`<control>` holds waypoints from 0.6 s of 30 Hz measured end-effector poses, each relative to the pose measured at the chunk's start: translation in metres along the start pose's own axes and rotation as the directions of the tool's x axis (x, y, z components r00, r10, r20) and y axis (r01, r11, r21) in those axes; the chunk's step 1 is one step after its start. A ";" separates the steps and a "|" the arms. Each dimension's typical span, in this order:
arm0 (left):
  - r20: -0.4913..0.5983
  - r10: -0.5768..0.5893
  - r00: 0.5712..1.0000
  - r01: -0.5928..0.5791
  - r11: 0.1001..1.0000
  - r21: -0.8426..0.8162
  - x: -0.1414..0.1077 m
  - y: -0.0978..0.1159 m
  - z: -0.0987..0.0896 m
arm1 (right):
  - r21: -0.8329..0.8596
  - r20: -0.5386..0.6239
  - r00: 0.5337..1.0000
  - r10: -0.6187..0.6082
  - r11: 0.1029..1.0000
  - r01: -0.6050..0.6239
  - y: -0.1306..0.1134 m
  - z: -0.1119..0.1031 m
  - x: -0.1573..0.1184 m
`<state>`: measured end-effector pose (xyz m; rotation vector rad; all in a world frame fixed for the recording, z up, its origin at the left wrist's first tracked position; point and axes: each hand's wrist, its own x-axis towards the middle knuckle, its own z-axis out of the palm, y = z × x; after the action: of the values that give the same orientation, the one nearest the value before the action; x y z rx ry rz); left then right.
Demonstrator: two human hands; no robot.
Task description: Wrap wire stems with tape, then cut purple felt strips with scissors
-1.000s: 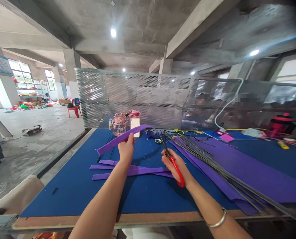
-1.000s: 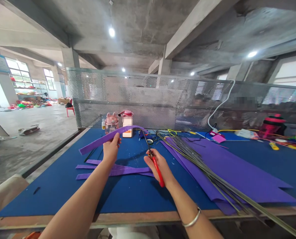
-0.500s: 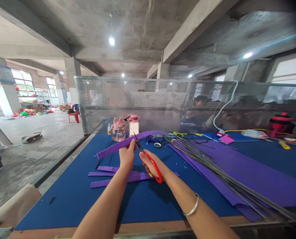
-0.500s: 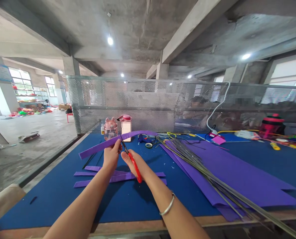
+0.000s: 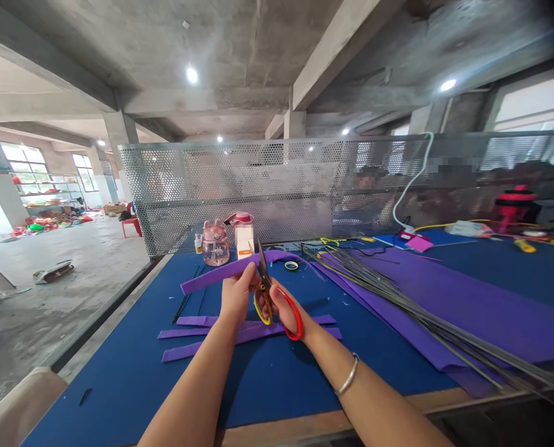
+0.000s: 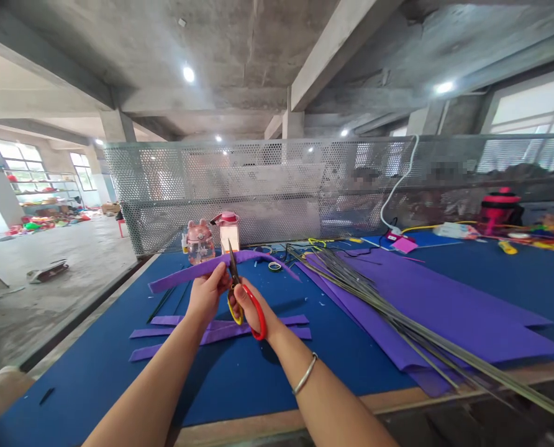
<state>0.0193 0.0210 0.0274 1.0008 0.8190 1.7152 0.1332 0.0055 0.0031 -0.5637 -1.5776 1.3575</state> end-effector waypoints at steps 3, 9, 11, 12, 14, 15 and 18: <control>-0.081 0.061 0.995 -0.060 0.998 0.014 -0.001 -0.003 0.003 | -0.114 -0.023 0.998 -0.056 0.992 0.053 0.006 0.000 0.000; -0.169 0.176 0.970 -0.143 0.971 0.190 -0.005 -0.002 0.005 | -0.279 0.000 0.994 -0.108 0.955 0.103 0.005 -0.001 -0.001; -0.201 0.219 0.955 -0.164 0.952 0.260 -0.007 0.001 0.005 | -0.292 -0.006 0.993 -0.117 0.950 0.110 0.003 0.000 -0.002; -0.215 0.237 0.947 -0.169 0.941 0.295 -0.007 0.003 0.005 | -0.290 -0.009 0.993 -0.117 0.951 0.110 0.003 0.001 -0.002; -0.217 0.262 0.940 -0.170 0.914 0.370 -0.008 0.006 0.003 | -0.276 -0.019 0.993 -0.113 0.956 0.103 0.005 0.001 -0.002; -0.204 0.272 0.941 -0.172 0.898 0.404 -0.008 0.006 0.003 | -0.265 -0.020 0.994 -0.106 0.959 0.097 0.007 0.001 -0.001; -0.148 0.225 0.963 -0.141 0.889 0.435 -0.009 0.005 0.002 | -0.226 -0.014 0.995 -0.096 0.970 0.090 0.012 0.000 0.002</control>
<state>0.0205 0.0114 0.0303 1.2429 1.2997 1.8608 0.1298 0.0104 -0.0080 -0.6323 -1.7280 1.1048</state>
